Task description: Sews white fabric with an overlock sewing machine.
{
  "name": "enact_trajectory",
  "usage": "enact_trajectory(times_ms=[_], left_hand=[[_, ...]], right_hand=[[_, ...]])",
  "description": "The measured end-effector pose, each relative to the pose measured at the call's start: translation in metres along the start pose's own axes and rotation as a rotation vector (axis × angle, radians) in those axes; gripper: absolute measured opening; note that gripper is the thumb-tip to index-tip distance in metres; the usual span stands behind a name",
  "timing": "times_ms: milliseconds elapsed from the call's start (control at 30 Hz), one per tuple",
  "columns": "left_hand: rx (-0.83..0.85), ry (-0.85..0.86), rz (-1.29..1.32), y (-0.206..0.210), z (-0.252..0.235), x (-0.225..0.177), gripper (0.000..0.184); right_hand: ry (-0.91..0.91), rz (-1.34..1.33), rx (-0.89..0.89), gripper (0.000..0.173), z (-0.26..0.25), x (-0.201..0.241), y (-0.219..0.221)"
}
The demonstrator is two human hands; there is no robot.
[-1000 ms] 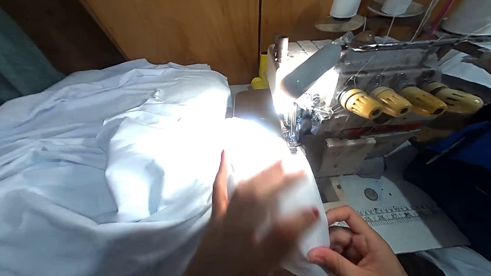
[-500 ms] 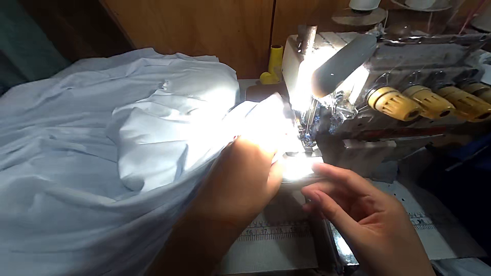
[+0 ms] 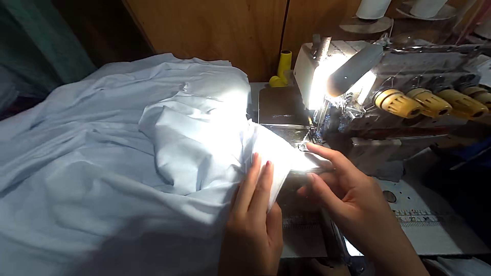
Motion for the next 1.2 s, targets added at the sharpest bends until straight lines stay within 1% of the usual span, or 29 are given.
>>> enact_trajectory(times_ms=[100, 167, 300, 367, 400, 467, 500, 533, 567, 600, 633, 667, 700, 733, 767, 800, 833, 867, 900, 933, 1033, 1200], left_hand=[[0.012, 0.017, 0.046, -0.003, 0.016, -0.003, 0.04], [0.003, 0.04, 0.077, -0.006, 0.023, -0.006, 0.041], [-0.018, 0.09, 0.148, -0.01, 0.032, -0.009, 0.039], [-0.012, 0.119, 0.109, -0.004, 0.032, -0.007, 0.033], [-0.013, 0.147, 0.058, 0.003, 0.029, -0.006, 0.03], [0.026, 0.224, -0.058, 0.022, 0.021, -0.003, 0.027], [0.039, 0.247, -0.088, 0.028, 0.016, -0.006, 0.028], [0.04, 0.257, -0.099, 0.03, 0.011, -0.01, 0.031], [0.038, 0.252, -0.082, 0.028, 0.007, -0.014, 0.038], [0.035, 0.231, -0.032, 0.024, 0.005, -0.017, 0.044], [0.045, 0.193, 0.051, 0.018, 0.005, -0.016, 0.044], [0.069, 0.135, 0.178, 0.012, 0.006, -0.014, 0.04], [0.121, 0.038, 0.371, 0.007, 0.009, -0.01, 0.033], [0.171, -0.116, 0.602, 0.001, 0.014, -0.007, 0.029], [0.18, -0.343, 0.817, -0.006, 0.02, -0.007, 0.027], [0.134, -0.608, 0.957, -0.012, 0.022, -0.009, 0.029], [0.078, -0.804, 1.037, -0.017, 0.02, -0.011, 0.032], [0.045, -0.901, 1.098, -0.021, 0.018, -0.009, 0.035], [0.032, -0.934, 1.137, -0.024, 0.018, -0.006, 0.036], [0.027, -0.932, 1.155, -0.026, 0.018, -0.004, 0.037], [0.053, -0.854, 1.172, -0.03, 0.024, -0.001, 0.04], [0.072, -0.763, 1.184, -0.031, 0.031, 0.0, 0.037]], right_hand=[[-0.021, 0.034, 0.033, 0.046, -0.001, 0.0, 0.009], [-0.097, 0.084, 0.07, 0.044, 0.002, -0.002, 0.012], [-0.311, 0.087, 0.192, 0.029, 0.011, -0.012, 0.006], [-0.354, 0.093, 0.21, 0.024, 0.014, -0.02, -0.007], [-0.341, 0.149, 0.164, 0.017, 0.015, -0.026, -0.016], [-0.235, 0.396, -0.025, 0.007, 0.015, -0.038, -0.032], [-0.188, 0.531, -0.091, 0.006, 0.014, -0.038, -0.035], [-0.188, 0.607, -0.122, 0.007, 0.015, -0.033, -0.034], [-0.237, 0.627, -0.142, 0.009, 0.017, -0.022, -0.03], [-0.325, 0.623, -0.158, 0.011, 0.023, -0.008, -0.024], [-0.399, 0.598, -0.161, 0.012, 0.029, 0.006, -0.018], [-0.445, 0.555, -0.155, 0.01, 0.035, 0.018, -0.011], [-0.469, 0.504, -0.138, 0.011, 0.04, 0.027, -0.005], [-0.477, 0.444, -0.107, 0.013, 0.045, 0.033, 0.0], [-0.463, 0.389, -0.069, 0.017, 0.049, 0.036, 0.003], [-0.443, 0.348, -0.043, 0.02, 0.053, 0.036, 0.004], [-0.42, 0.324, -0.024, 0.022, 0.057, 0.033, 0.005], [-0.399, 0.324, -0.01, 0.023, 0.059, 0.029, 0.004], [-0.386, 0.331, 0.006, 0.023, 0.06, 0.026, 0.003], [-0.378, 0.337, 0.02, 0.024, 0.06, 0.022, 0.001], [-0.368, 0.316, 0.043, 0.023, 0.059, 0.018, -0.002], [-0.326, 0.221, 0.093, 0.018, 0.063, 0.027, 0.001]])
Point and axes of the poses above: each hand's wrist, its own z-axis away from the middle knuckle, its own y-axis out of the palm, x = y × z, the point moved 2 cm from there along -z, towards the middle knuckle, and after that the axes turned 9 degrees about -y, right-handed, at the moved point
